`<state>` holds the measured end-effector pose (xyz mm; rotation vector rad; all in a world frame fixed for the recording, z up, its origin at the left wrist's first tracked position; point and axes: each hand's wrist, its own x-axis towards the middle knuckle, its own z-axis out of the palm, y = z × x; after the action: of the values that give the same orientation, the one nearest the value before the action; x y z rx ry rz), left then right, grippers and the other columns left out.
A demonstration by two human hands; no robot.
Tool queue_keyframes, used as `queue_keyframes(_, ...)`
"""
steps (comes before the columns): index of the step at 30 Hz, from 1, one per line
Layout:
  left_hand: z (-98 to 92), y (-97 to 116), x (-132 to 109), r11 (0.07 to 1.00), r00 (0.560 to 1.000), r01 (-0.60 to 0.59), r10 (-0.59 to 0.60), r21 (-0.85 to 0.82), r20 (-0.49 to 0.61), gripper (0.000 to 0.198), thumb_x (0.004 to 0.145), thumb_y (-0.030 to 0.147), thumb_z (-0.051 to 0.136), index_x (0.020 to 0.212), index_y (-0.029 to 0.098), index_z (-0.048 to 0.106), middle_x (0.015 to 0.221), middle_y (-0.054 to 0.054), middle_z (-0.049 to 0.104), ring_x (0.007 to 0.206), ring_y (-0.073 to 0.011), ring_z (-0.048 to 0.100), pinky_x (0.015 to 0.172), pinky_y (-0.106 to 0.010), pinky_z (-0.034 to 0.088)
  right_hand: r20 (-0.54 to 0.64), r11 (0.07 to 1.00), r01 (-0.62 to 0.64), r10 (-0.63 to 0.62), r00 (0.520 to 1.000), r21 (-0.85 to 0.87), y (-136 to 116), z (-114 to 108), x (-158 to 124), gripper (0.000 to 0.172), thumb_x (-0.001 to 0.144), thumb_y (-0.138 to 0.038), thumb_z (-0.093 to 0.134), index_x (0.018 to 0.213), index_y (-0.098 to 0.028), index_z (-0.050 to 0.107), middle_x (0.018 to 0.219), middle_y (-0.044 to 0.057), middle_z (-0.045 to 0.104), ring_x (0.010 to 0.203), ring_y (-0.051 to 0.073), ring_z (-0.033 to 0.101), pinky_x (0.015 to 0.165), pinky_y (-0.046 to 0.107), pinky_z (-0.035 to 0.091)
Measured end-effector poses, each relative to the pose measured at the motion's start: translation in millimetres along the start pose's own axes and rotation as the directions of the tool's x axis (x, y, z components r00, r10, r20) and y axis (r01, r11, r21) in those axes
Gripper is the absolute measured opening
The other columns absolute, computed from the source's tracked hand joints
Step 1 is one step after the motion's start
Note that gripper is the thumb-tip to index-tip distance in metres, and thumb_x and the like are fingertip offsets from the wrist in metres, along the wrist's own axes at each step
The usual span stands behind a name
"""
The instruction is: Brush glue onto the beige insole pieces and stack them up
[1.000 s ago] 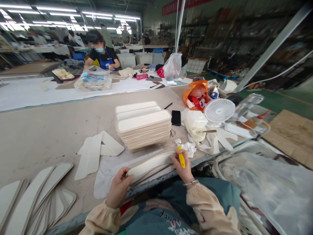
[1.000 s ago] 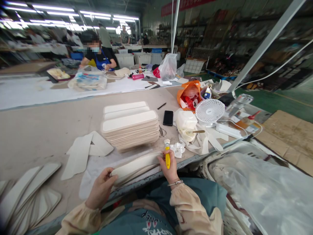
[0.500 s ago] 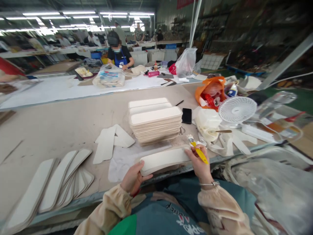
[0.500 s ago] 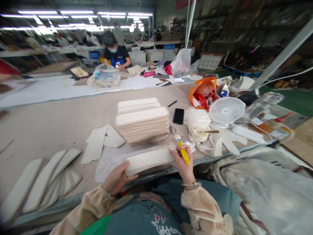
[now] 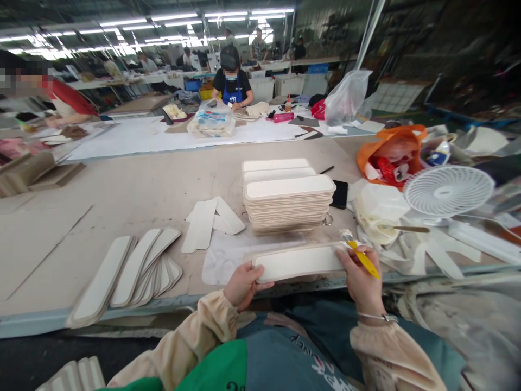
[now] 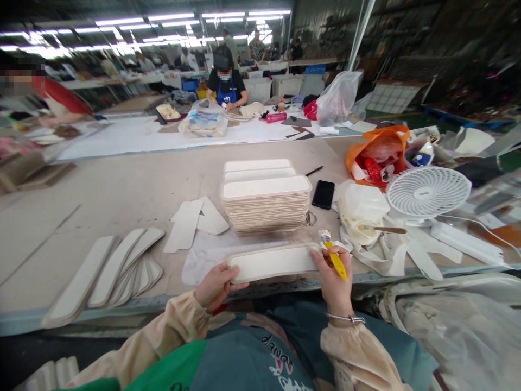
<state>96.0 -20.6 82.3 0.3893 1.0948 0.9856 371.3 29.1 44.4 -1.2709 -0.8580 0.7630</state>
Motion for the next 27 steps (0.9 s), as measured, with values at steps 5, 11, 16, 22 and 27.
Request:
queue_keyframes(5,-3.5,1,-4,1.0,0.999,0.017,-0.016,-0.013,0.027,0.031,0.075,0.02,0.071,0.104,0.014,0.063,0.107,-0.01,0.071,0.092,-0.0229,0.069,0.072,-0.034,0.062,0.027,1.0,-0.011,0.012,1.0,-0.011,-11,3,-4,0.045,0.063,-0.037,0.079,0.089,-0.025,0.045,0.076,-0.004,0.054,0.068,0.016,0.057,0.068,0.033,0.05)
queue_keyframes(11,-9.6,1,-4,0.999,0.999,0.031,-0.032,0.042,0.022,0.045,0.071,0.024,0.077,0.112,0.014,0.062,0.112,-0.011,0.07,0.097,-0.0259,0.068,0.076,-0.037,0.062,0.057,0.998,-0.035,0.032,0.998,0.053,-22,9,-6,0.043,0.064,-0.032,0.079,0.09,-0.026,0.045,0.076,-0.005,0.054,0.066,0.013,0.055,0.064,0.028,0.047)
queue_keyframes(16,-10.3,-3,-6,0.998,0.999,0.043,-0.044,0.036,0.025,0.054,0.07,0.023,0.078,0.121,0.016,0.059,0.112,-0.012,0.07,0.1,-0.0276,0.067,0.078,-0.036,0.061,0.052,0.996,-0.042,0.038,0.998,0.084,-27,10,-6,0.042,0.064,-0.031,0.08,0.089,-0.026,0.046,0.074,-0.006,0.053,0.064,0.012,0.053,0.062,0.025,0.045)
queue_keyframes(22,-11.6,-9,-8,1.0,1.0,0.013,-0.013,0.02,-0.002,0.056,0.072,0.02,0.075,0.125,0.018,0.056,0.116,-0.01,0.069,0.102,-0.0267,0.067,0.08,-0.036,0.061,0.082,0.992,-0.067,0.058,0.995,0.106,-33,10,-11,0.046,0.061,-0.032,0.082,0.09,-0.026,0.046,0.078,-0.005,0.057,0.074,0.015,0.058,0.069,0.027,0.049)
queue_keyframes(27,-14.5,-14,-7,1.0,1.0,-0.013,0.013,0.021,0.008,0.056,0.074,0.022,0.075,0.126,0.019,0.055,0.118,-0.01,0.067,0.102,-0.0258,0.066,0.08,-0.037,0.061,0.084,0.989,-0.085,0.074,0.994,0.124,-34,11,-13,0.049,0.06,-0.033,0.083,0.089,-0.026,0.044,0.081,-0.004,0.06,0.084,0.017,0.061,0.076,0.03,0.05)
